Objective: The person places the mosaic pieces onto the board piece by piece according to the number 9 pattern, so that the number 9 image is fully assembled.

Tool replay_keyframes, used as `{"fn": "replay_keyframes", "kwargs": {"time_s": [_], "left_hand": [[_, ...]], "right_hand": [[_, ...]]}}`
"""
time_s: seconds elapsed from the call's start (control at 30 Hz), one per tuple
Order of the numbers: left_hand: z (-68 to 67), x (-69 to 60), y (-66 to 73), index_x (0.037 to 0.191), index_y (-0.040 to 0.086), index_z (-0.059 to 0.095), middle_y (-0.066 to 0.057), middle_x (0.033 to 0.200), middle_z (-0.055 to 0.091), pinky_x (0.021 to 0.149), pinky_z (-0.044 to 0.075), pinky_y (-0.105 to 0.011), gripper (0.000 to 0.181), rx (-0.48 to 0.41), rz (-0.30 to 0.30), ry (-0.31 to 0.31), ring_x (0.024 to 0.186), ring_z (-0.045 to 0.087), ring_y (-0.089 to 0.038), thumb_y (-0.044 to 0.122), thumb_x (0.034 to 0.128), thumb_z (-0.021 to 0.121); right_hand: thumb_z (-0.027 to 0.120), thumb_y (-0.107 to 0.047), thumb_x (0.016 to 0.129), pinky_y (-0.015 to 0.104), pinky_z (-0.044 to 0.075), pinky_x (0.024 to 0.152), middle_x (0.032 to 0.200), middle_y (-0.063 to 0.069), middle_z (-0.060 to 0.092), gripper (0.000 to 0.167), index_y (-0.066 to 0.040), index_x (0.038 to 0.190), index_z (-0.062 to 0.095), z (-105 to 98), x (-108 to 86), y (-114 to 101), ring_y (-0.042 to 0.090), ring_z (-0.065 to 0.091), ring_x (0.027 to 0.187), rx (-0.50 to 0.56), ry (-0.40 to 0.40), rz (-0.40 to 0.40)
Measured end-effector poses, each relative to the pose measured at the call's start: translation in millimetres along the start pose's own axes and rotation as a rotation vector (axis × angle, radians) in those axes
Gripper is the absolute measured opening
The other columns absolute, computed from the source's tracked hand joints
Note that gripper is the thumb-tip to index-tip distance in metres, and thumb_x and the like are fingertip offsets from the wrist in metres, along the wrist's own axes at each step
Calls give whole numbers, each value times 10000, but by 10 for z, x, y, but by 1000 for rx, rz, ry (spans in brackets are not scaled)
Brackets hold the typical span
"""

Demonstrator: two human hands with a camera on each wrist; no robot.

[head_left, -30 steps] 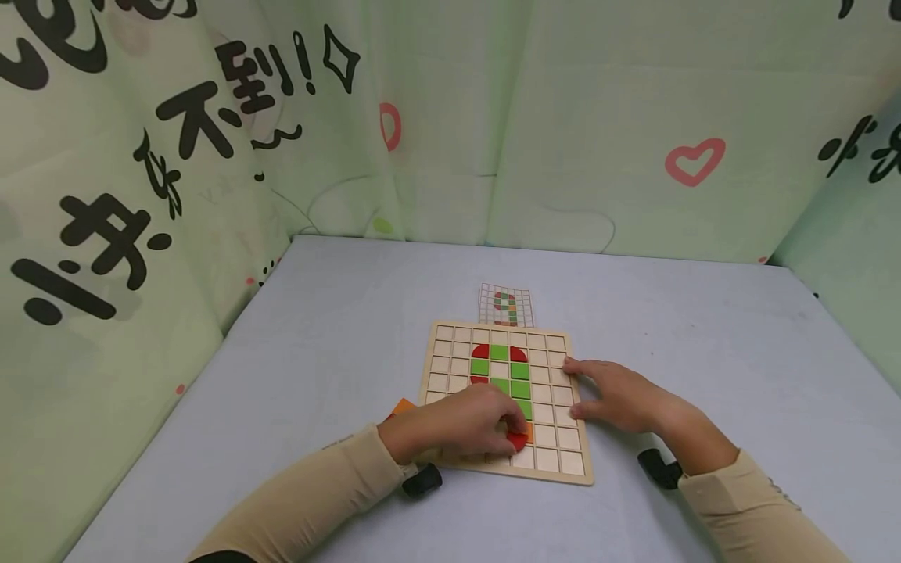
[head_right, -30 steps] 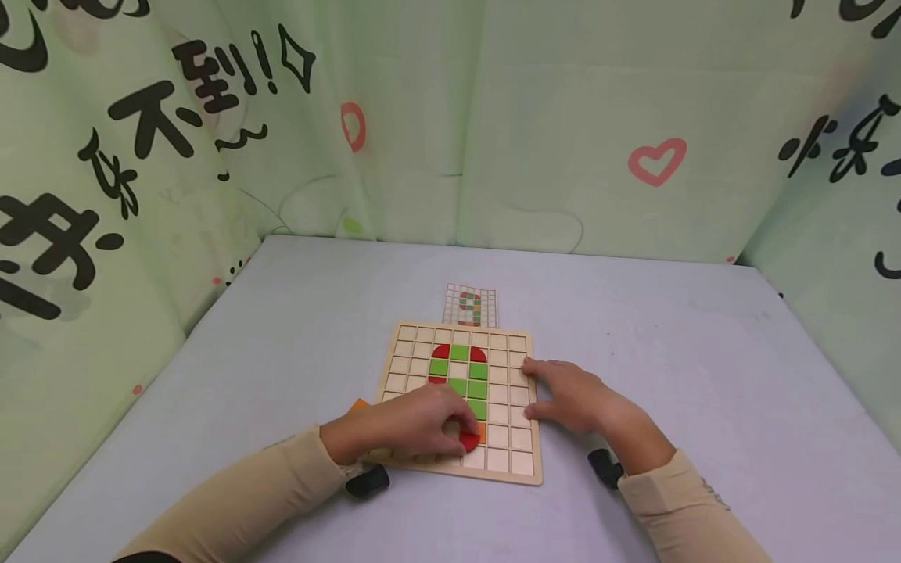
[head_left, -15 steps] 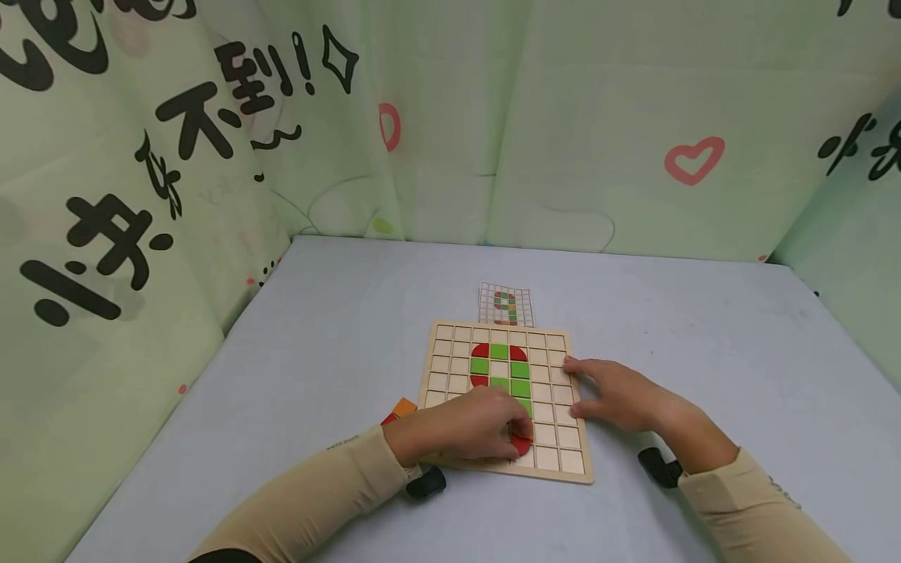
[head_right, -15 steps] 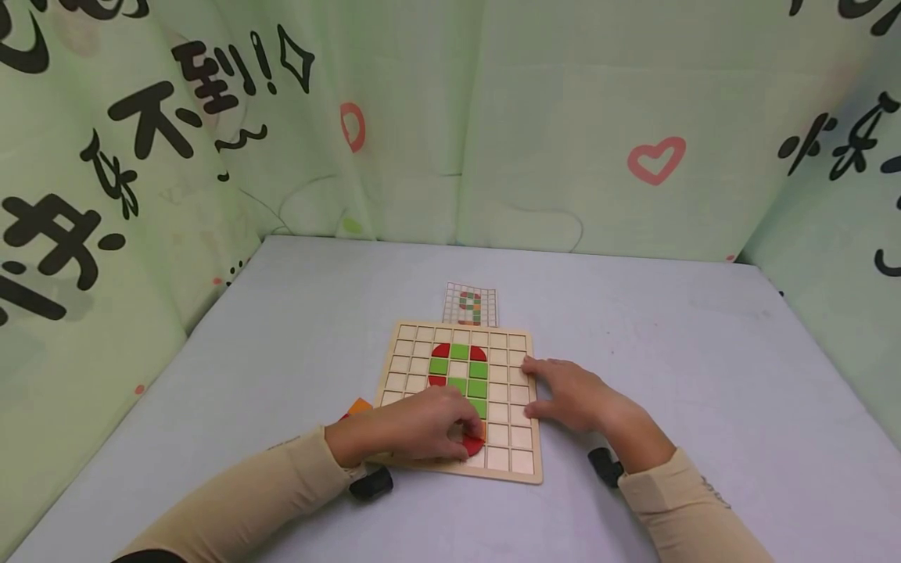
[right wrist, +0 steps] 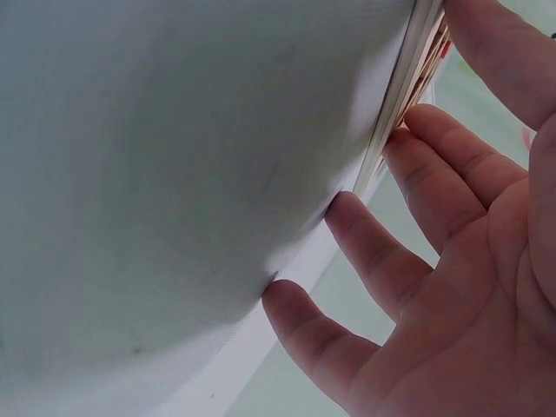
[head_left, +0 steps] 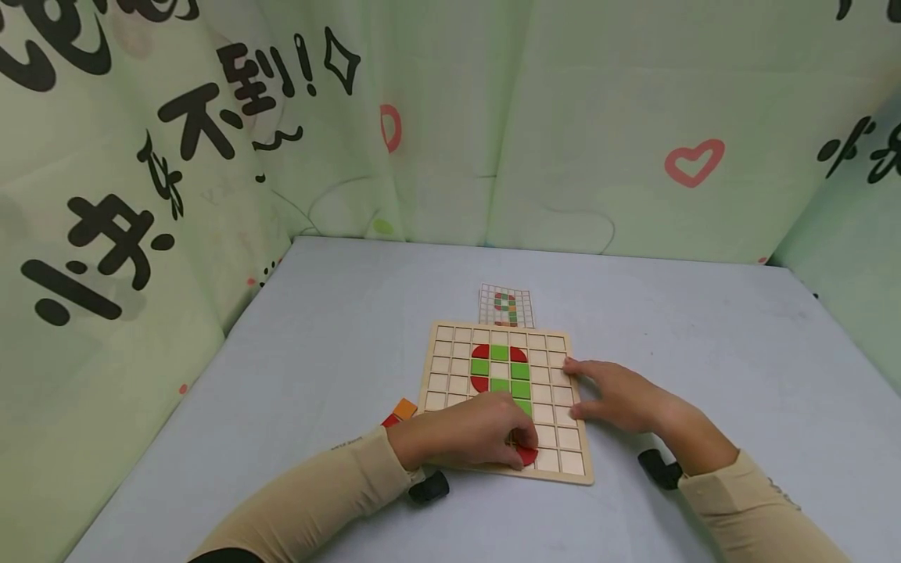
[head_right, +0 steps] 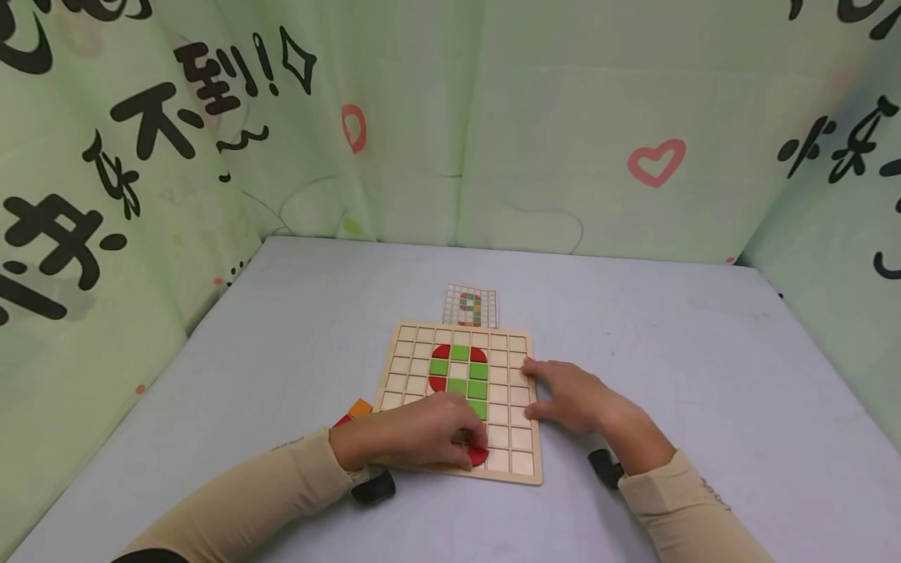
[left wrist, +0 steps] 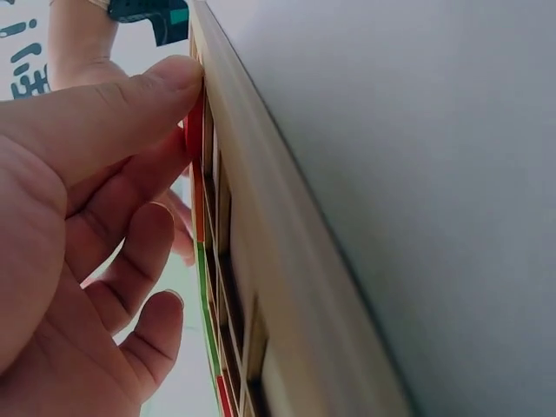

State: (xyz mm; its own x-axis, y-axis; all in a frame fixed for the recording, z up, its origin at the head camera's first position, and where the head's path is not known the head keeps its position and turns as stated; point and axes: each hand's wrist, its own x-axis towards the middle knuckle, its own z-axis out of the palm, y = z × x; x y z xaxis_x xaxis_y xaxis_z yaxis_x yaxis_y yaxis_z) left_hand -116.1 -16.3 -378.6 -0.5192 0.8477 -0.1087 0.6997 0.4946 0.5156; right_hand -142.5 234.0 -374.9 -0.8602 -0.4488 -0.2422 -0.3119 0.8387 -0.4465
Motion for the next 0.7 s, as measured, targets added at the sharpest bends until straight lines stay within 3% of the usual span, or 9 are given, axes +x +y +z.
{"fn": "replay_keyframes", "kwargs": {"time_s": [0.7], "left_hand": [[27,-19,-22,974,214,759,212,804,583,758,399,-134,94,12,5,4,850,471,-11,192,887,787]], "right_hand": [[769,-311,882,617,315,1075,1492,262,427,728,26,1451,465,-1,-11,-5,476,368,1369,5,4,-9]]}}
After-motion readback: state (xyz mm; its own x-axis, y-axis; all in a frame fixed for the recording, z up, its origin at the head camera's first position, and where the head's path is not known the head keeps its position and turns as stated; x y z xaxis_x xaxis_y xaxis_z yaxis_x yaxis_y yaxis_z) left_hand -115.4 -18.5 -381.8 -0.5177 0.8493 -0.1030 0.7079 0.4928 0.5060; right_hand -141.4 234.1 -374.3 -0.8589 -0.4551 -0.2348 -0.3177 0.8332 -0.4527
